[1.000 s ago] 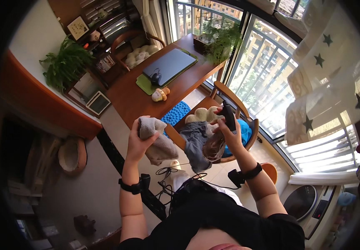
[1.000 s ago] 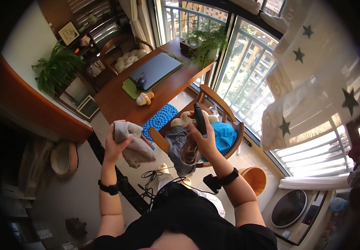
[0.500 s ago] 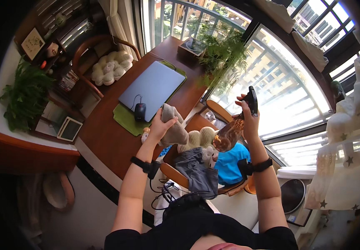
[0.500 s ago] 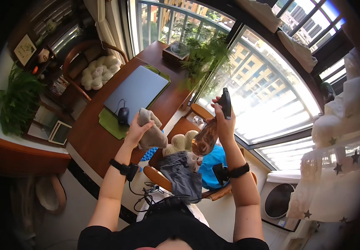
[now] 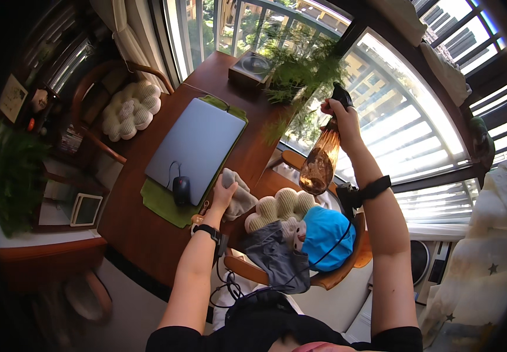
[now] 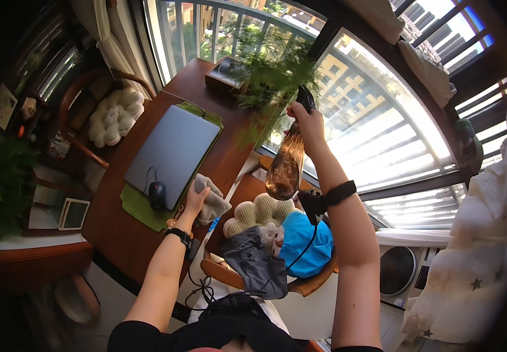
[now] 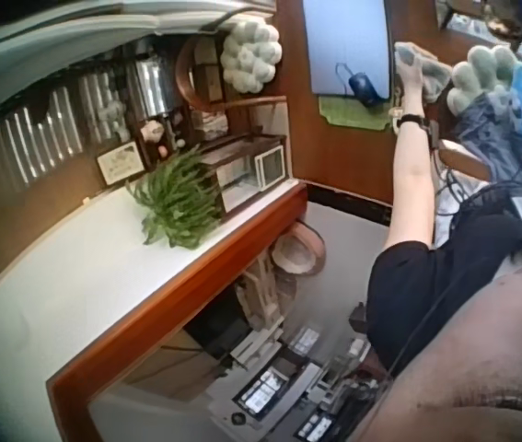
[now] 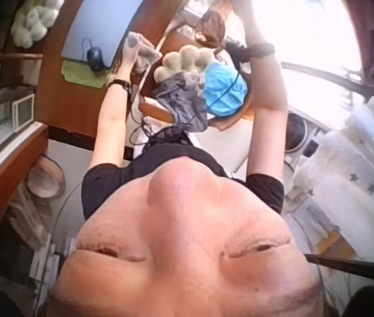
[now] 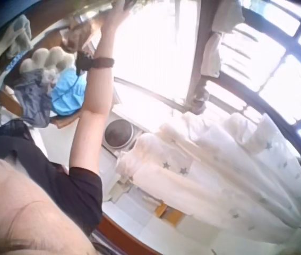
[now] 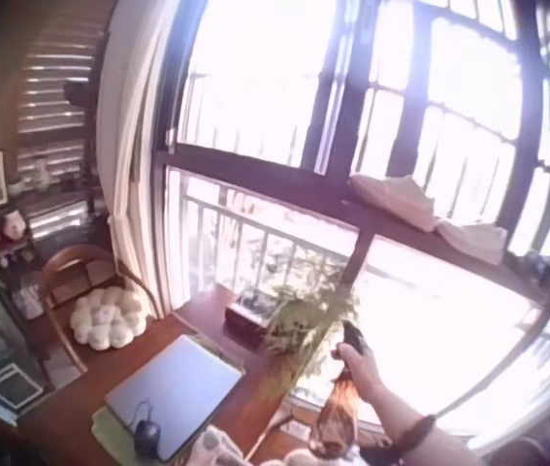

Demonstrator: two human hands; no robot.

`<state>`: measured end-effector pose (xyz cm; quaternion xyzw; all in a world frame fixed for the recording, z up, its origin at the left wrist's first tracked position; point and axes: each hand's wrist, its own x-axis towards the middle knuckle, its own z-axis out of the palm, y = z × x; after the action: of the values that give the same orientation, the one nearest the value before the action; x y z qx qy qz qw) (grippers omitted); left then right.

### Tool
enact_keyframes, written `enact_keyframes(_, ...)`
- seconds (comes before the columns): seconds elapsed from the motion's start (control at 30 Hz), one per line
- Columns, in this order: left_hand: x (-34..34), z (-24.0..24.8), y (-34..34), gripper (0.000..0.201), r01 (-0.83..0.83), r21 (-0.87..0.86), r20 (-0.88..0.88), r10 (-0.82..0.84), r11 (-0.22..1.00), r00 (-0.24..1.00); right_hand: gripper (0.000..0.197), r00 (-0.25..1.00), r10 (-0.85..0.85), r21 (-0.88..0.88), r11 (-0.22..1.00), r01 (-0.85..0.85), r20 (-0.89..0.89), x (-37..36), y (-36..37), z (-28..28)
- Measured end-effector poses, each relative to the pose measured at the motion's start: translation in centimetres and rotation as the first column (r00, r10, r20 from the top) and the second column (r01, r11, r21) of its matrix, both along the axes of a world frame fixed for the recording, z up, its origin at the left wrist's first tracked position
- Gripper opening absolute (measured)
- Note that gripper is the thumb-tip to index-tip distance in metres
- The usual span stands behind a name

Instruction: The person sprays water onto a fern and another potted plant using a spray bottle.

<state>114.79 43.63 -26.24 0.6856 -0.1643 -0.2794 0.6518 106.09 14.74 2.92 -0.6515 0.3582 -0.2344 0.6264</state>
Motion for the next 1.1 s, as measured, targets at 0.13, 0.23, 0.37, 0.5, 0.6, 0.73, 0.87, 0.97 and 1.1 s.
enact_keyframes(0.13,-1.4,0.0,-1.0,0.061,-0.061,0.380,0.396,-0.102,0.923,0.913,0.026,0.998,-0.009,0.013,1.000,0.010,-0.065,2.2,-2.8,-0.2)
enact_keyframes(0.23,-1.8,0.2,-1.3,0.060,-0.077,0.404,0.411,-0.106,0.911,0.905,0.025,0.992,0.002,-0.003,1.000,-0.003,-0.125,3.5,-4.1,0.1)
enact_keyframes(0.37,-1.9,0.5,-1.5,0.059,-0.061,0.448,0.367,-0.121,0.892,0.922,0.027,0.965,0.044,-0.010,0.999,-0.048,-0.260,4.6,-5.9,-0.1)
enact_keyframes(0.5,-1.6,-0.1,-1.1,0.058,-0.076,0.451,0.390,-0.120,0.889,0.913,0.029,0.973,-0.011,-0.070,0.998,-0.006,-0.230,5.6,-5.3,-0.4)
enact_keyframes(0.6,-1.8,0.1,-1.2,0.058,-0.058,0.437,0.412,-0.142,0.898,0.900,0.032,0.914,0.091,-0.202,0.962,-0.183,-0.396,6.1,-6.3,-1.4)
enact_keyframes(0.73,-2.3,0.3,-1.3,0.059,-0.062,0.452,0.435,-0.158,0.890,0.887,0.030,0.877,0.049,-0.256,0.947,-0.193,-0.478,7.7,-7.1,-1.0)
enact_keyframes(0.87,-2.3,0.7,-1.0,0.058,-0.090,0.476,0.452,-0.156,0.875,0.878,0.037,0.947,0.080,-0.187,0.972,-0.144,-0.311,9.3,-7.1,0.8)
enact_keyframes(0.97,-2.5,0.9,-1.4,0.058,-0.108,0.467,0.480,-0.149,0.878,0.864,0.037,0.933,0.086,-0.284,0.939,-0.193,-0.350,9.8,-9.2,2.4)
enact_keyframes(1.1,-2.5,1.0,-1.4,0.058,-0.110,0.452,0.501,-0.150,0.885,0.852,0.033,0.899,0.025,-0.286,0.944,-0.166,-0.438,9.9,-10.7,4.4)
